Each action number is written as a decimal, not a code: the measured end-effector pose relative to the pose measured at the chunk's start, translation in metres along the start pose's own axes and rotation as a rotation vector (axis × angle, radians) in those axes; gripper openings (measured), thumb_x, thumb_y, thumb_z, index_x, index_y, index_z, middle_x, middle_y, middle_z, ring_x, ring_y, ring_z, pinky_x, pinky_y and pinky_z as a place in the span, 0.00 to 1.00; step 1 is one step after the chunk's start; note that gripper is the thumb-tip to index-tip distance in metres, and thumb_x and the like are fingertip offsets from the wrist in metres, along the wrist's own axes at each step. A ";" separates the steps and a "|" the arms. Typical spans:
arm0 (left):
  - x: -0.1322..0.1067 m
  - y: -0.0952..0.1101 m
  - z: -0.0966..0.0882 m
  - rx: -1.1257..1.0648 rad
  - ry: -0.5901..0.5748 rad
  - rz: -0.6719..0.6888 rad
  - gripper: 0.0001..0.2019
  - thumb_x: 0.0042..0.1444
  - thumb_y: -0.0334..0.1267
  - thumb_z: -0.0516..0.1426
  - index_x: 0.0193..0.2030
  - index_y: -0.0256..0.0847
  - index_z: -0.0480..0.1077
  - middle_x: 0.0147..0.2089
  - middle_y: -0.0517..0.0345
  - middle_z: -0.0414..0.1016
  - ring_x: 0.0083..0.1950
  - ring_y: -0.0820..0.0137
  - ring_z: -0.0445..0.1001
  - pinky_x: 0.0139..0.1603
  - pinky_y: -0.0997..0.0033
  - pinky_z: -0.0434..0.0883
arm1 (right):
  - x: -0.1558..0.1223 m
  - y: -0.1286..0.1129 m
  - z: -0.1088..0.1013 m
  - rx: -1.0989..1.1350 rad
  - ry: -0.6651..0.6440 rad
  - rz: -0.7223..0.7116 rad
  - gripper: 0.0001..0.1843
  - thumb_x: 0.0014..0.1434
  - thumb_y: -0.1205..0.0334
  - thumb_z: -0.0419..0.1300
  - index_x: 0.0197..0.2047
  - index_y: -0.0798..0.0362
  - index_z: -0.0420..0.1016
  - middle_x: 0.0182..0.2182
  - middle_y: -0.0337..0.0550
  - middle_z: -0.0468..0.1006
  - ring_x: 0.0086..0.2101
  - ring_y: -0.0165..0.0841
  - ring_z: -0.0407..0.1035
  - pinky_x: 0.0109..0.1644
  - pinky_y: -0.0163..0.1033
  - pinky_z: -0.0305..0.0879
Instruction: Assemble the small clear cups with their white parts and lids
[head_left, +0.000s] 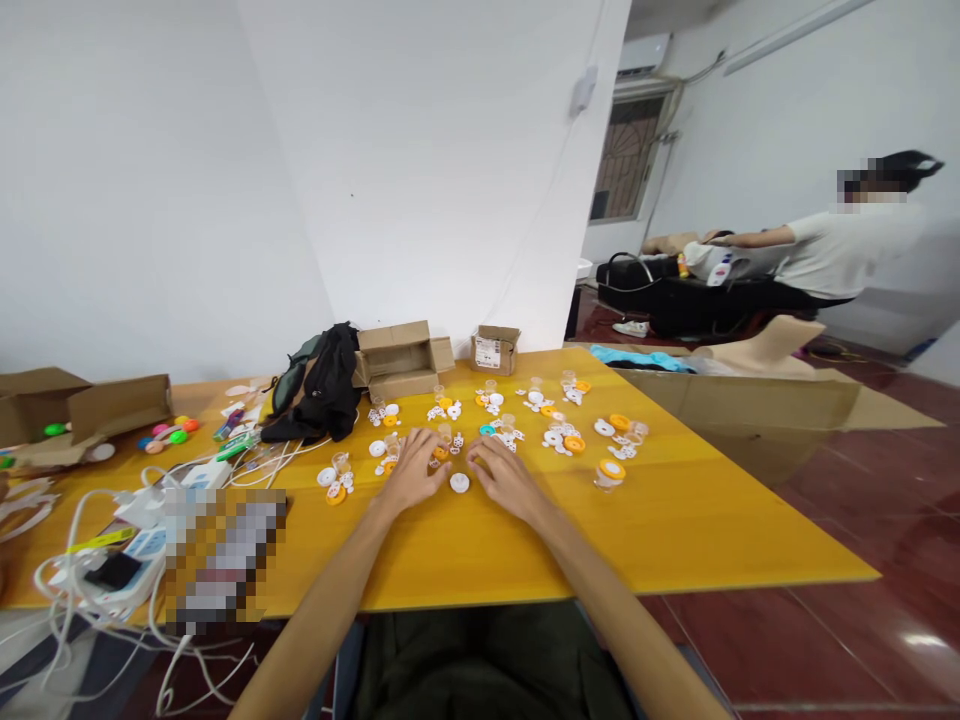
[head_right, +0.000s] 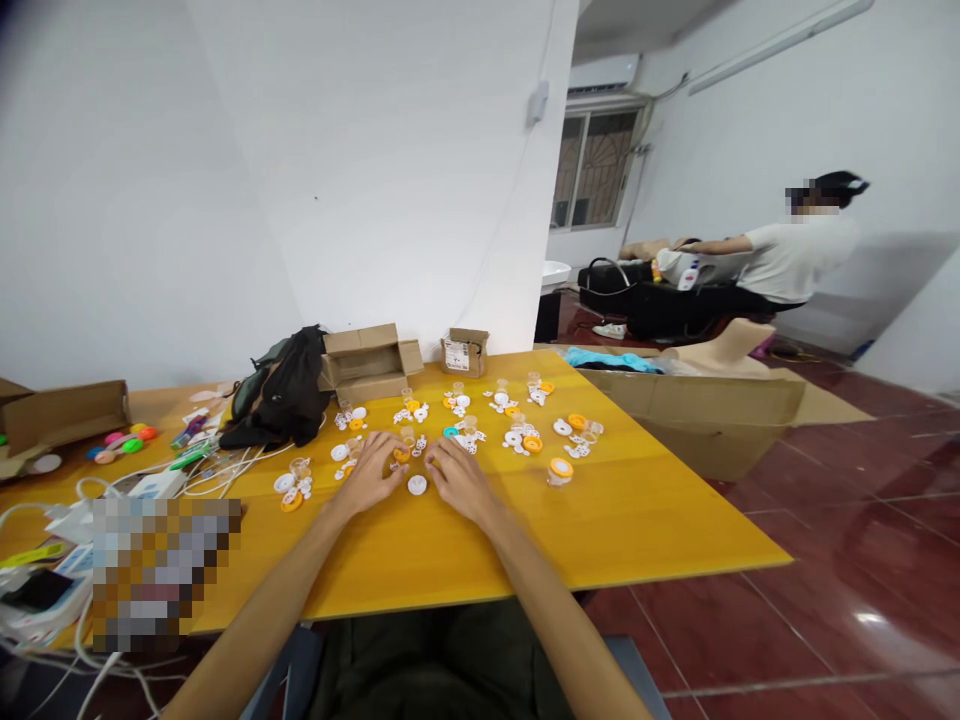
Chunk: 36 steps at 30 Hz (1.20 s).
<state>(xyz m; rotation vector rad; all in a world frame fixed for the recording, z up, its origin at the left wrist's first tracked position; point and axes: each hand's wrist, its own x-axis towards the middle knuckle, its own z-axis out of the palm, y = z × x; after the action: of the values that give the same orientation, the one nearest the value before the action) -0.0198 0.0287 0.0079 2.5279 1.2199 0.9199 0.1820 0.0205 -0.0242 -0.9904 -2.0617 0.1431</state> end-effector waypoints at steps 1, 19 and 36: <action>0.000 -0.002 0.001 0.020 0.030 -0.013 0.08 0.57 0.31 0.56 0.43 0.45 0.71 0.45 0.54 0.72 0.50 0.59 0.66 0.51 0.58 0.66 | 0.000 0.001 0.001 -0.012 0.005 0.000 0.10 0.62 0.72 0.52 0.34 0.48 0.69 0.36 0.44 0.74 0.40 0.38 0.69 0.46 0.43 0.68; 0.004 -0.014 0.019 0.028 0.082 -0.086 0.08 0.53 0.27 0.57 0.38 0.44 0.68 0.39 0.56 0.71 0.46 0.63 0.72 0.49 0.62 0.70 | 0.000 -0.001 0.000 -0.028 -0.095 0.046 0.08 0.62 0.72 0.55 0.34 0.49 0.69 0.36 0.43 0.75 0.41 0.37 0.70 0.48 0.43 0.69; 0.002 0.012 0.004 -0.289 -0.052 -0.054 0.07 0.53 0.31 0.57 0.39 0.43 0.67 0.40 0.58 0.73 0.42 0.67 0.71 0.43 0.68 0.70 | -0.002 0.003 0.000 0.006 -0.104 0.068 0.10 0.60 0.74 0.53 0.36 0.49 0.70 0.37 0.43 0.76 0.41 0.37 0.70 0.47 0.42 0.68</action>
<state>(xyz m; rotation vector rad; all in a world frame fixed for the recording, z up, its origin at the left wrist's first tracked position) -0.0086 0.0230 0.0109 2.2674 1.0505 0.9363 0.1845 0.0207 -0.0266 -1.0697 -2.1208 0.2412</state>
